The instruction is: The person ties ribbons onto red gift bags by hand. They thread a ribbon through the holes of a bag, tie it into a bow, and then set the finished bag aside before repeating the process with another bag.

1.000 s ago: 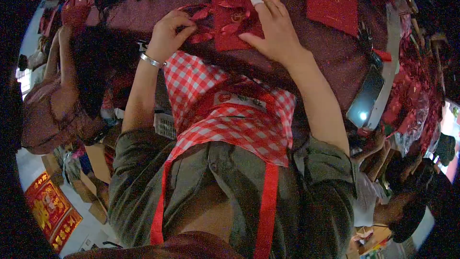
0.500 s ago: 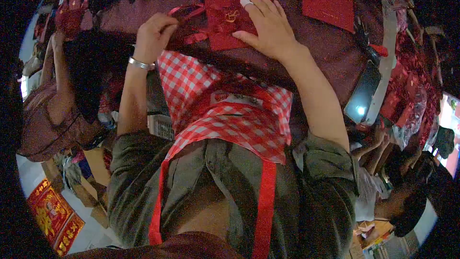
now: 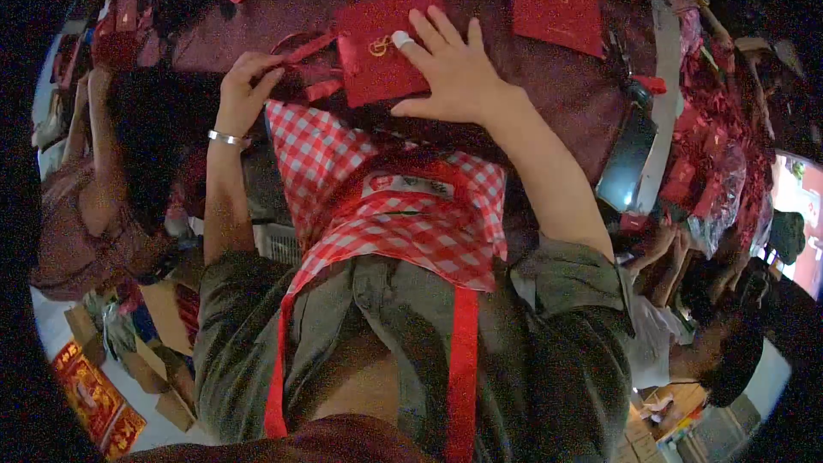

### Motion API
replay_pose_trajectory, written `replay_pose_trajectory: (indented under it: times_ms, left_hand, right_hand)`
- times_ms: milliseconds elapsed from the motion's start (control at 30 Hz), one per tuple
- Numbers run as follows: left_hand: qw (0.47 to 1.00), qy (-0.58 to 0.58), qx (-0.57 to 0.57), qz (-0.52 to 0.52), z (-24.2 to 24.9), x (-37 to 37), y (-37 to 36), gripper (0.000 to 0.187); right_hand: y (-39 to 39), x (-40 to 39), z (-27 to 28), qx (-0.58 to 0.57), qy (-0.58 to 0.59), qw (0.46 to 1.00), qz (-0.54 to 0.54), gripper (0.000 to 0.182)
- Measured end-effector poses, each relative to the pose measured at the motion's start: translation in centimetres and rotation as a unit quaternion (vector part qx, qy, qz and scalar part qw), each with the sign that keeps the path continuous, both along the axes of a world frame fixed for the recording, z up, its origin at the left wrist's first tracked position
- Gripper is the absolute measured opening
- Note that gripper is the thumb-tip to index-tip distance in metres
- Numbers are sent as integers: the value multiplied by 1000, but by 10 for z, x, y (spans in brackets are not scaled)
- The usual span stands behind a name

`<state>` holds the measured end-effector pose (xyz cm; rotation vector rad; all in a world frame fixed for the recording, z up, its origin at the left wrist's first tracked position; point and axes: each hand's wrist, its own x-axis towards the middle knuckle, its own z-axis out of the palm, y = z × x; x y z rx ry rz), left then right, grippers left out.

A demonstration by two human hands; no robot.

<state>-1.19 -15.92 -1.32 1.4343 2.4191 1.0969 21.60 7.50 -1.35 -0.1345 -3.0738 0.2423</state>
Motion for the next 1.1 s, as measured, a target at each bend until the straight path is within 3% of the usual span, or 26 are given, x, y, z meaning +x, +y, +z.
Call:
replay_pose_trajectory:
  times_ms: [100, 200, 233, 333, 367, 433, 500, 533, 567, 633, 700, 733, 833, 867, 967, 1033, 1100]
  left_hand:
    - [999, -19, 38, 17, -9, -7, -3, 29]
    - [992, -91, 79, 42, -12, -8, -4, 25]
    - [992, -89, 82, 39, -11, -8, -4, 25]
    - [971, -210, 102, 50, -14, -11, -7, 24]
    - [971, -210, 102, 50, -19, -12, -9, 24]
    - [966, -223, 108, 71, -19, -10, -8, 25]
    - [969, -210, 112, 72, -21, -9, -7, 24]
    - [971, -198, 115, 74, -20, -8, -7, 24]
    - [982, -148, 95, 75, -17, -8, -6, 22]
    - [981, -145, 100, 80, -18, -9, -5, 21]
    - [980, -144, 104, 86, -18, -7, -4, 20]
    - [986, -114, 90, 83, -16, -7, -3, 20]
    - [985, -108, 110, 79, -28, -10, 2, 20]
    - [987, -90, 109, 82, -33, -16, -3, 19]
    - [981, -100, 65, 156, 2, 0, 11, 18]
    - [980, -61, 133, 138, -11, -23, 16, 17]
    - [969, 150, 99, 171, 2, -35, 28, 21]
  right_hand:
    - [-16, 7, 9, 24, -38, 999, -10, 95]
    - [-27, 11, 3, 4, 16, 1000, 18, 77]
    - [-28, 15, 3, 14, 106, 993, 42, 61]
    - [-8, 16, 20, -38, 204, 978, 30, 50]
    - [6, 13, 26, 1, 258, 966, 1, 45]
    - [37, 14, 36, -7, 429, 899, -82, 34]
    - [78, 20, 30, -94, 506, 828, -223, 33]
    - [87, 29, 42, -37, 514, 815, -266, 33]
    - [120, 39, 19, -120, 538, 789, -272, 34]
    - [140, 57, 7, -131, 492, 787, -348, 36]
    - [145, 73, 9, -58, 213, 850, -478, 41]
    - [157, 73, -9, 36, 226, 857, -462, 43]
    - [170, 75, -16, -35, 258, 872, -414, 44]
    - [173, 73, -22, 43, 240, 868, -432, 46]
    - [178, 73, -28, 26, 230, 867, -442, 48]
    - [170, 73, -22, 46, 227, 861, -453, 46]
    - [164, 71, -15, 72, 230, 869, -433, 44]
